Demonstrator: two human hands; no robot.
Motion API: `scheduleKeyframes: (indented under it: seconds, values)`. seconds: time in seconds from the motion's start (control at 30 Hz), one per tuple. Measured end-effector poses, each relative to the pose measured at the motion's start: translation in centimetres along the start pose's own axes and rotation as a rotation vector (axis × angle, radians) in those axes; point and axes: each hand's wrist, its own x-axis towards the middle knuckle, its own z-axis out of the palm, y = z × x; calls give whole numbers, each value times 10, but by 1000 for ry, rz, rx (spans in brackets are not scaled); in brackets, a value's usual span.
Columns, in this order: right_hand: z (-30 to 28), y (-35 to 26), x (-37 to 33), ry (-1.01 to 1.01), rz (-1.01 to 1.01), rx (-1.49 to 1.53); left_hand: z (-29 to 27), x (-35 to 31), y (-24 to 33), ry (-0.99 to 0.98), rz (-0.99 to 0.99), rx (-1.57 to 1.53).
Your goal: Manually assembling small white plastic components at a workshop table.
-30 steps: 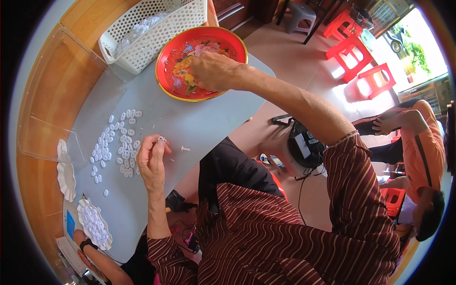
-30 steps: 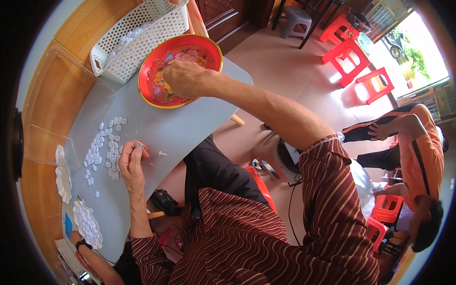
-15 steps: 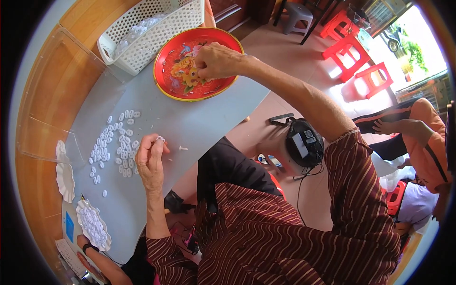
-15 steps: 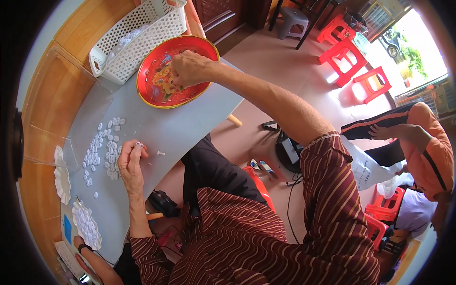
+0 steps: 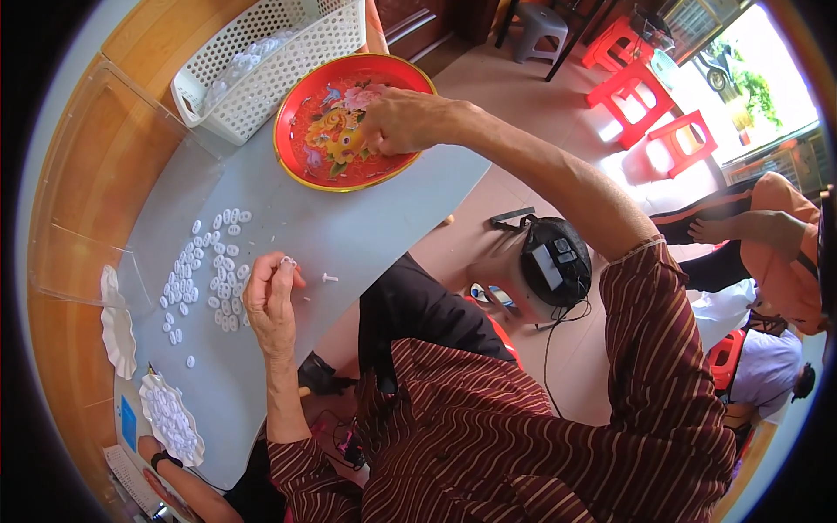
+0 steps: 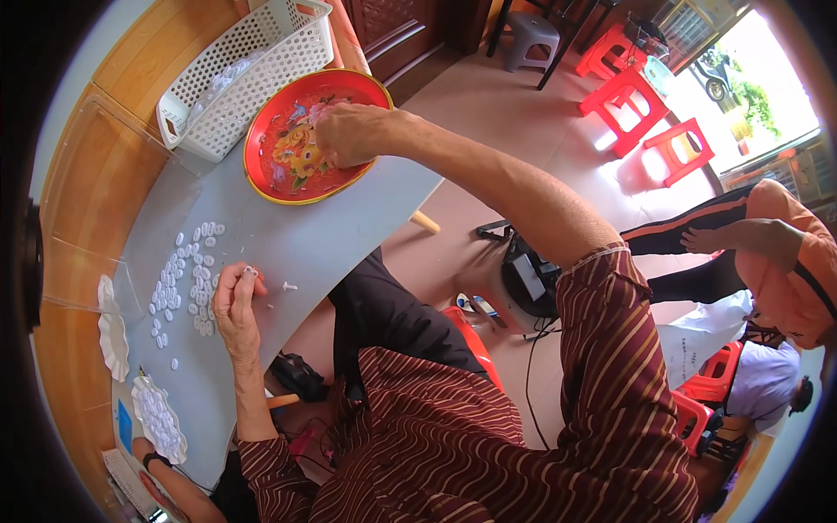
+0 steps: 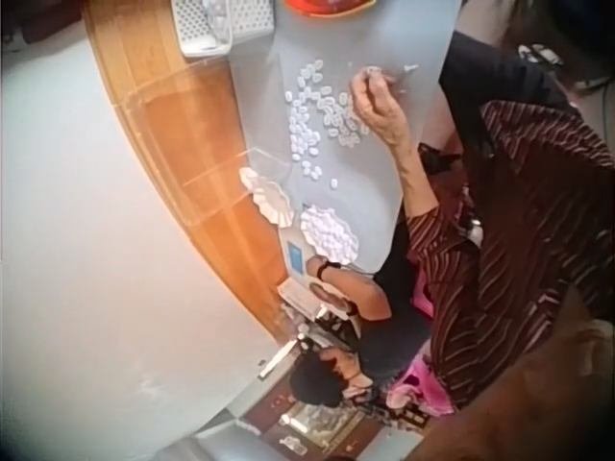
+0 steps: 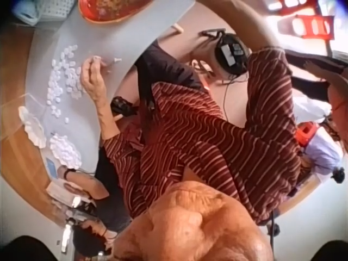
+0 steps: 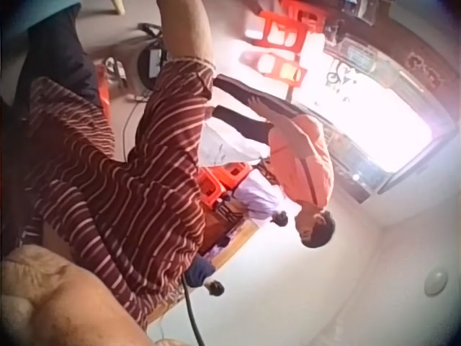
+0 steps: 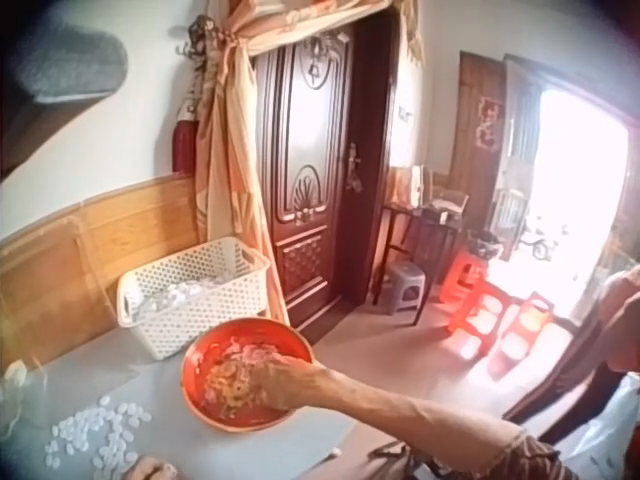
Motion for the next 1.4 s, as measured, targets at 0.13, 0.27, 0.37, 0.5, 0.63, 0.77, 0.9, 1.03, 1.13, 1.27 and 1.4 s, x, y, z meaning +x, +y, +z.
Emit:
scheduleKeyframes:
  seconds: [0.13, 0.27, 0.37, 0.5, 0.63, 0.77, 0.9, 1.03, 1.13, 1.27, 1.4]
  values:
    - [1, 10, 6, -21, 133, 254, 0, -1, -1, 11, -8, -26]
    - [1, 9, 5, -38, 145, 298, 0, -1, -2, 8, 2, -31]
    - [3, 2, 6, 95, 100, 241, -1, -1, -2, 7, 14, -33]
    - [8, -16, 14, 173, -17, 256, 1, 0, 0, 12, 3, -28]
    - [20, -33, 35, 166, -114, 235, 1, 1, 0, 15, -1, -3]
    - [19, -51, 43, 106, -110, 2, 0, 0, 1, 16, 7, 11]
    - [13, -65, 46, 40, -76, -130, 0, -2, -2, 23, 7, -23]
    - [8, -48, 45, 25, -34, -117, 2, -1, 4, 18, -8, -14]
    - [7, -43, 39, 89, -19, -13, -1, -1, 1, 20, 3, 8]
    - [17, -57, 30, 375, -82, 474, 3, 3, 8, 30, -9, -36]
    - [38, -114, 16, 272, -84, 869, -8, -3, 6, 104, -142, -233]
